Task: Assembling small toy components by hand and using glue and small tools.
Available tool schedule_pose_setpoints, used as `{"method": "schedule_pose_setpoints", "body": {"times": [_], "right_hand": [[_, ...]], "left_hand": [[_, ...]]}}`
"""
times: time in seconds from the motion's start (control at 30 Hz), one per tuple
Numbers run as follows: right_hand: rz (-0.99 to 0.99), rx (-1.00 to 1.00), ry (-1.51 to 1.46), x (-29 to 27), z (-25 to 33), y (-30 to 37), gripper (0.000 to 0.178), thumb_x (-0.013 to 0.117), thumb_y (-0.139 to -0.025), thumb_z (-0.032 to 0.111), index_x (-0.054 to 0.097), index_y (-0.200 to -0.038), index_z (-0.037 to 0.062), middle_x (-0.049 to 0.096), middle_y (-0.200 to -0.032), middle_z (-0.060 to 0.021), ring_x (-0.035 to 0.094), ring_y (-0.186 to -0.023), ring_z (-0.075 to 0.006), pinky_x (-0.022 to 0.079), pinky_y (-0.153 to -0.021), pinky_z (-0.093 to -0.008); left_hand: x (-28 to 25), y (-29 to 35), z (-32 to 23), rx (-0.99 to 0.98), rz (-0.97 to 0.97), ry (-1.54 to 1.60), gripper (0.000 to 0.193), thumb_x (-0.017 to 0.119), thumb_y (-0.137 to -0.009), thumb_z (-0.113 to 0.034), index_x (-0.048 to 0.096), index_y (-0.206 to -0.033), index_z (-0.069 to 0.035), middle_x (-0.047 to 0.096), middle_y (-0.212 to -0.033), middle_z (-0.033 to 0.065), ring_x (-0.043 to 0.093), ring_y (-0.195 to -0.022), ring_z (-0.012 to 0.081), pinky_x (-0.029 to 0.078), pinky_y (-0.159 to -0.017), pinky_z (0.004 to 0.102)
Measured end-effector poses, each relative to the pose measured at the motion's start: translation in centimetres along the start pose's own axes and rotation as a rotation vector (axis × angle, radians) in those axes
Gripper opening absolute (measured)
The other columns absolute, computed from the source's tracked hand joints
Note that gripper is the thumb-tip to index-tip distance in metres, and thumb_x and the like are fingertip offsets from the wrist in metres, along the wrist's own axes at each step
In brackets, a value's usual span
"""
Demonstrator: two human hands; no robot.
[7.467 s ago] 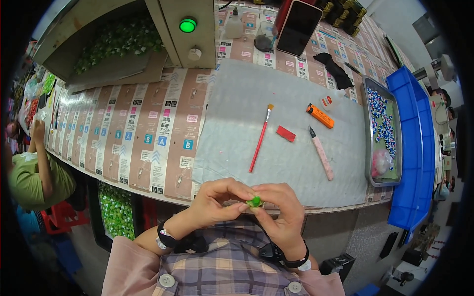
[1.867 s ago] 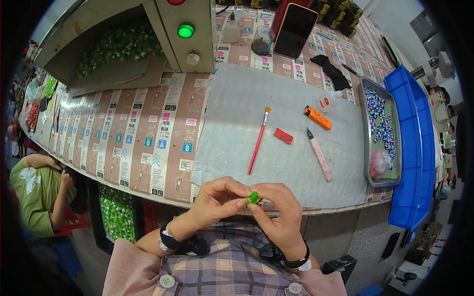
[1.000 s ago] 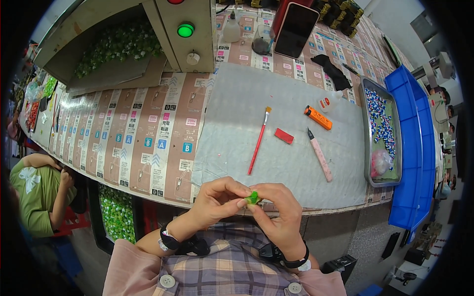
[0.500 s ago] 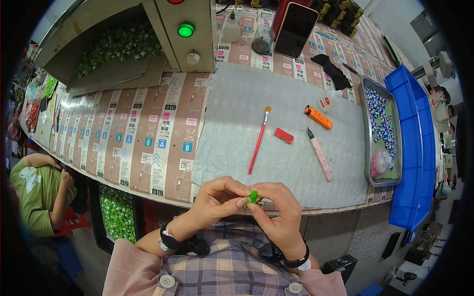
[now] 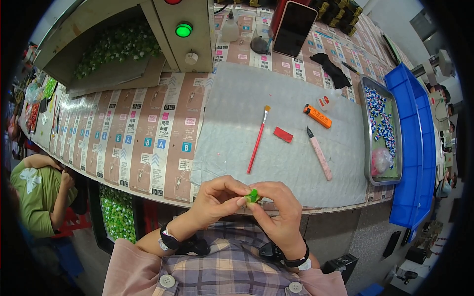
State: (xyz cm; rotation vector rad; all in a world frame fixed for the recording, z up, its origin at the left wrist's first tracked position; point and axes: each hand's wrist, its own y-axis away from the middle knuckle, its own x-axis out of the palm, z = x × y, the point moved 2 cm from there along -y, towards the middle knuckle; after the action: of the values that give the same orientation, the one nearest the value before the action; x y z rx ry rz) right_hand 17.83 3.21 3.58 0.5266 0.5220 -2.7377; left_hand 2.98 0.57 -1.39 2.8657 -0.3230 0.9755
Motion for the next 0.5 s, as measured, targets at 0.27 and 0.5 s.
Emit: {"method": "schedule_pose_setpoints", "body": {"times": [0.27,0.5], "right_hand": [[-0.004,0.017,-0.026,0.15,-0.28,0.06,0.021,0.067,-0.068,0.001,0.060,-0.089,0.0025,0.061,-0.086,-0.0094,0.059,-0.073,-0.0214,0.047,-0.062,-0.0293],[-0.005,0.017,-0.018,0.22,-0.20,0.02,0.021,0.067,-0.069,0.002,0.060,-0.089,0.0024,0.061,-0.086,-0.0095,0.059,-0.073,-0.0214,0.047,-0.063,-0.0292]], "left_hand": [[-0.10,0.00,0.07,-0.006,-0.004,0.016,0.013,0.057,-0.081,0.001,0.056,-0.094,-0.001,0.060,-0.098,0.0099,0.057,-0.092,0.0138,0.044,-0.083,0.0277],[-0.17,0.03,0.11,0.002,0.002,0.021,0.014,0.057,-0.081,0.001,0.056,-0.095,-0.001,0.059,-0.099,0.0102,0.056,-0.094,0.0140,0.044,-0.085,0.0281]]}}
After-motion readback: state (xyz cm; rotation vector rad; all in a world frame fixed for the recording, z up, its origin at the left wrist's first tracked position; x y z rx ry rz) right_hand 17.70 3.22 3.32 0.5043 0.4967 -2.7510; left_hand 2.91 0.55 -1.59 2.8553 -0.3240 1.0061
